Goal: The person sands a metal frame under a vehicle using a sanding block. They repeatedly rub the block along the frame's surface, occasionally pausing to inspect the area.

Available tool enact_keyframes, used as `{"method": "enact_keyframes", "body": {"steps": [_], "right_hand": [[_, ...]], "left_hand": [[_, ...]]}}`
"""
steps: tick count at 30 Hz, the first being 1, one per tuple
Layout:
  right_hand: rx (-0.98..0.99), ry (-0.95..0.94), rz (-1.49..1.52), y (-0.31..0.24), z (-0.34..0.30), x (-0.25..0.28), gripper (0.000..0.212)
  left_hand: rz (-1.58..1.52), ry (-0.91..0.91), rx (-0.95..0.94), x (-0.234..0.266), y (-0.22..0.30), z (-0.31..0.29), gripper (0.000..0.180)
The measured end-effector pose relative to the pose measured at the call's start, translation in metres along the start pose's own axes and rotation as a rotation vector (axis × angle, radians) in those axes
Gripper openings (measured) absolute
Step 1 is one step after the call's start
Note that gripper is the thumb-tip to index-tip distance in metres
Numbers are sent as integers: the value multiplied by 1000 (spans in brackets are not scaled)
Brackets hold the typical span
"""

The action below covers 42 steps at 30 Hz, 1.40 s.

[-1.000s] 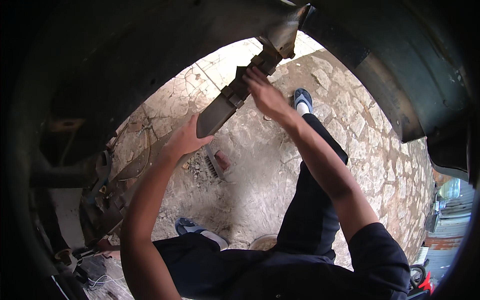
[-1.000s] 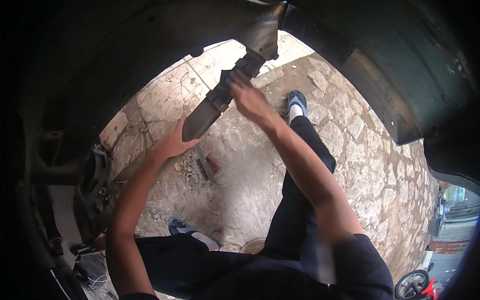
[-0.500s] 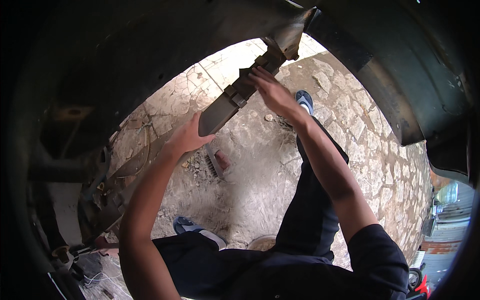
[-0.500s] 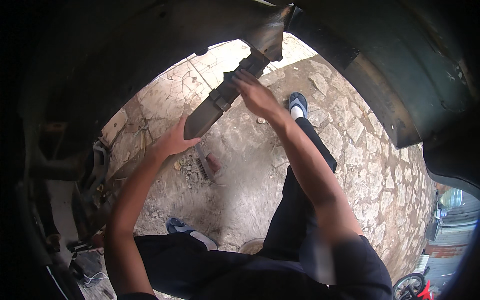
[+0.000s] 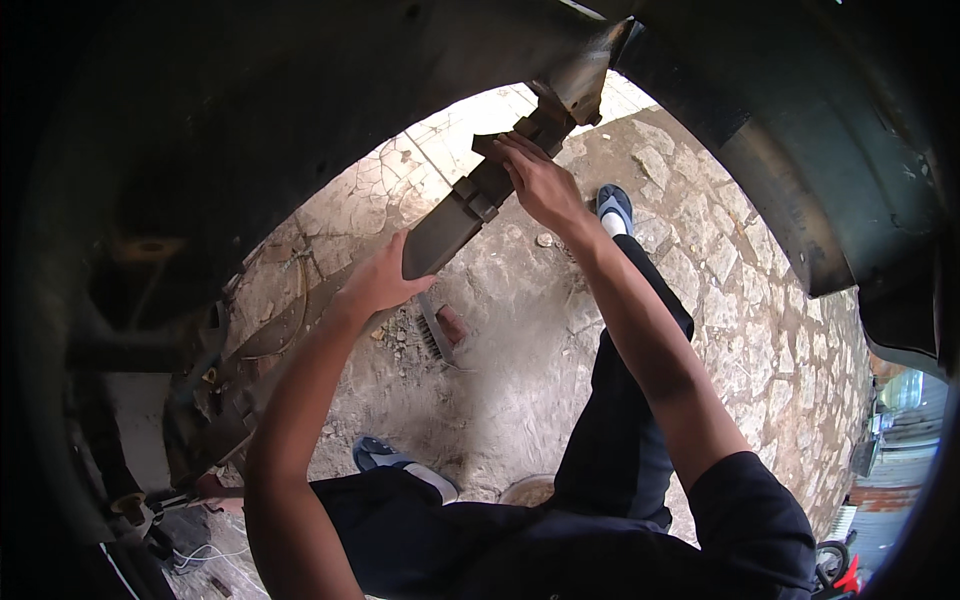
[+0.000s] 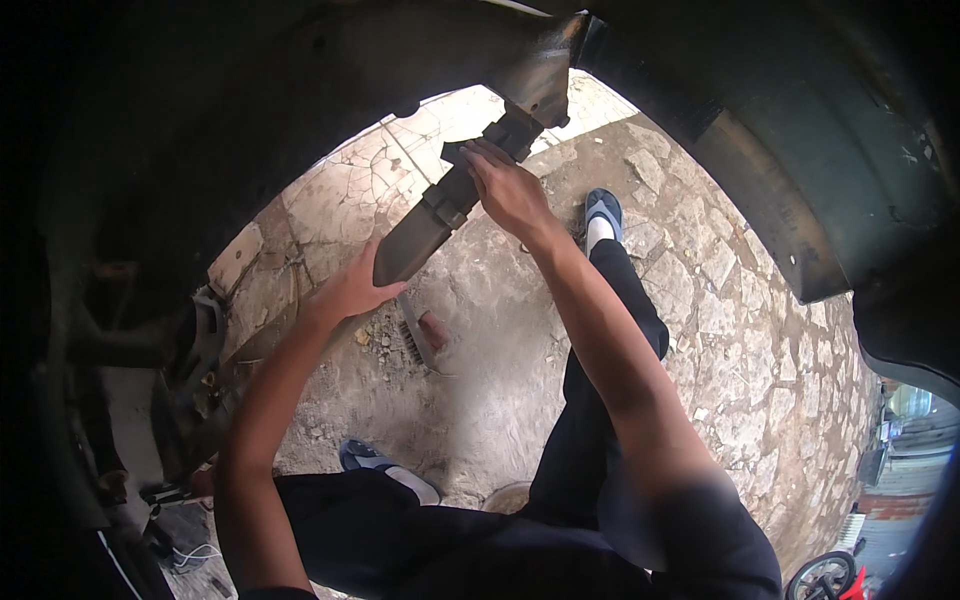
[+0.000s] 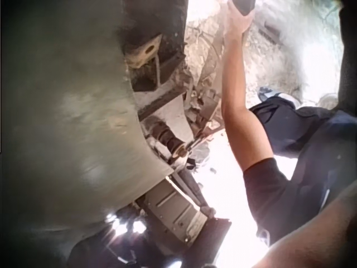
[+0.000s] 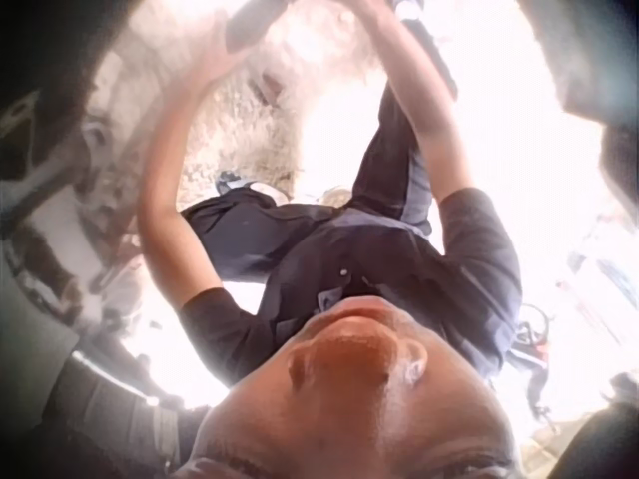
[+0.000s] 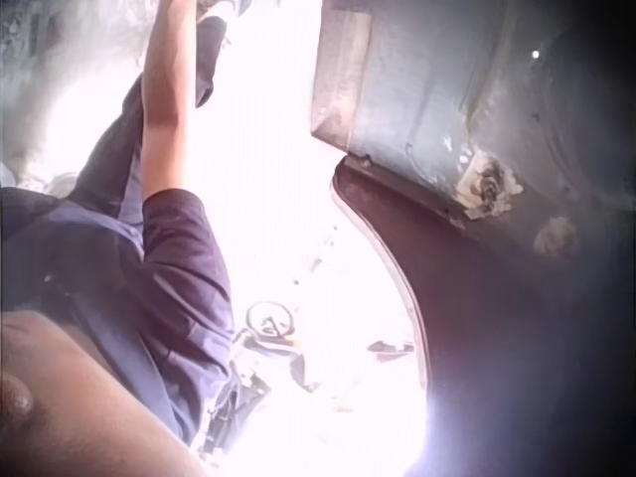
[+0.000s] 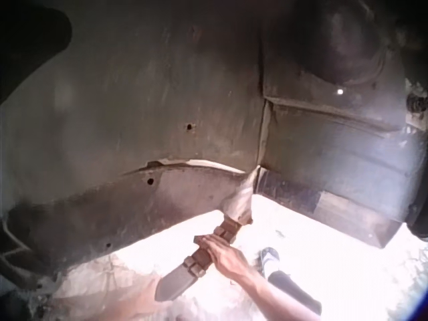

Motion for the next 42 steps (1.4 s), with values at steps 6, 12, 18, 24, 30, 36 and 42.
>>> {"method": "enact_keyframes", "body": {"steps": [6,12,18,24,30,36,42], "right_hand": [[131,-74,-90,-17,-15,-27,35],[216,-108,-129,-34,-31,-37,37],[93,-60,-80,-12,-12,-14,43],[72,-146,-92,-15,-23,-19,45],[239,-96,-207,-30,-36,-18,48],[166,-151,-250,-32,-35,-17,51],[139,-116,-301,-36,-37,-18,41]], "left_hand": [[-34,-2,6,4,2,-3,100],[-26,-7,22,6,4,-5,98],[-34,2,14,5,3,-4,97],[-57,-26,38,3,-1,-3,98],[-33,23,2,5,3,-2,97],[-53,25,-1,4,-1,-3,95],[-47,-8,33,5,3,-3,94]]}}
Point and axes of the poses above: each hand's wrist, its own z-axis towards the middle knuckle, its own x-axis out of the back of the hand, y = z × x, the point moved 10 cm from there along z, towards the middle knuckle, and after that the axes turned 13 degrees about y, right-handed, at the moved point
